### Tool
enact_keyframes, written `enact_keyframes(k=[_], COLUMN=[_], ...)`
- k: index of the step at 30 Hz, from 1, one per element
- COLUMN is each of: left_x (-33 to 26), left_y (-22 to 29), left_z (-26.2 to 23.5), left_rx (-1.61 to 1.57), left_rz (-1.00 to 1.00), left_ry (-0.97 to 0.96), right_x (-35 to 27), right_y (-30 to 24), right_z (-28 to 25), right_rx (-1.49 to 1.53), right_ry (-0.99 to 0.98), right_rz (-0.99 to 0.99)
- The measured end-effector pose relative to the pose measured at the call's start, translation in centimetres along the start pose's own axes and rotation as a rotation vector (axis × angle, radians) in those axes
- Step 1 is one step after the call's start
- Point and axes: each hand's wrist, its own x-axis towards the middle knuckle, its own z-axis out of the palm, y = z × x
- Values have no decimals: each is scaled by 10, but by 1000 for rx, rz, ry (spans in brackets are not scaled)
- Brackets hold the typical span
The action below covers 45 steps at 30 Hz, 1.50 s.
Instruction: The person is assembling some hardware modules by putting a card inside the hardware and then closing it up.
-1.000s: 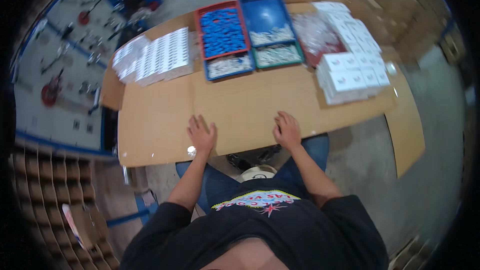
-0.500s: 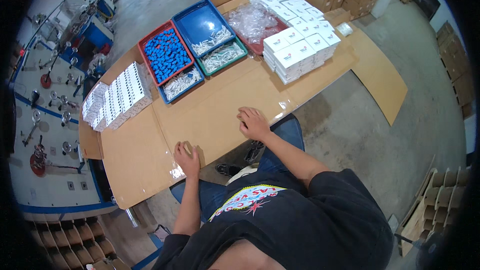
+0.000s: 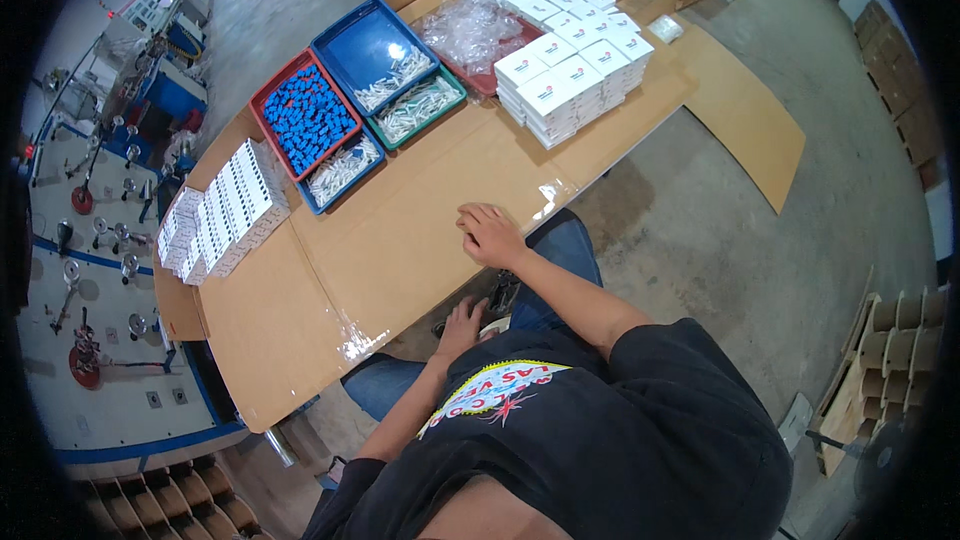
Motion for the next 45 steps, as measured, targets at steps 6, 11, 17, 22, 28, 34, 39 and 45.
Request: enact_keyframes(k=[6, 11, 17, 22, 28, 34, 39, 45], left_x=[12, 10, -57, -86, -90, -111, -173, -165], left_y=[-14, 6, -2, 25, 42, 26, 8, 17], left_z=[43, -3, -55, -113, -89, -85, -64, -73], left_rx=[-272, -718, -863, -1347, -1457, -656, -302, -229], left_rz=[-56, -284, -558, -515, -582, -748, -660, -719], left_ry=[-214, -155, -7, 66, -415, -177, 313, 306], right_x=[4, 0, 58, 126, 193, 206, 210, 227], right_y=[8, 42, 100, 163, 246, 295, 292, 266], right_z=[5, -12, -117, -203, -269, -254, -255, -259], right_rx=[77, 287, 69, -123, -404, -611, -635, -555], right_ry=[-69, -10, 394, 652, 575, 112, -72, -27], right_rz=[15, 148, 320, 424, 447, 666, 734, 742])
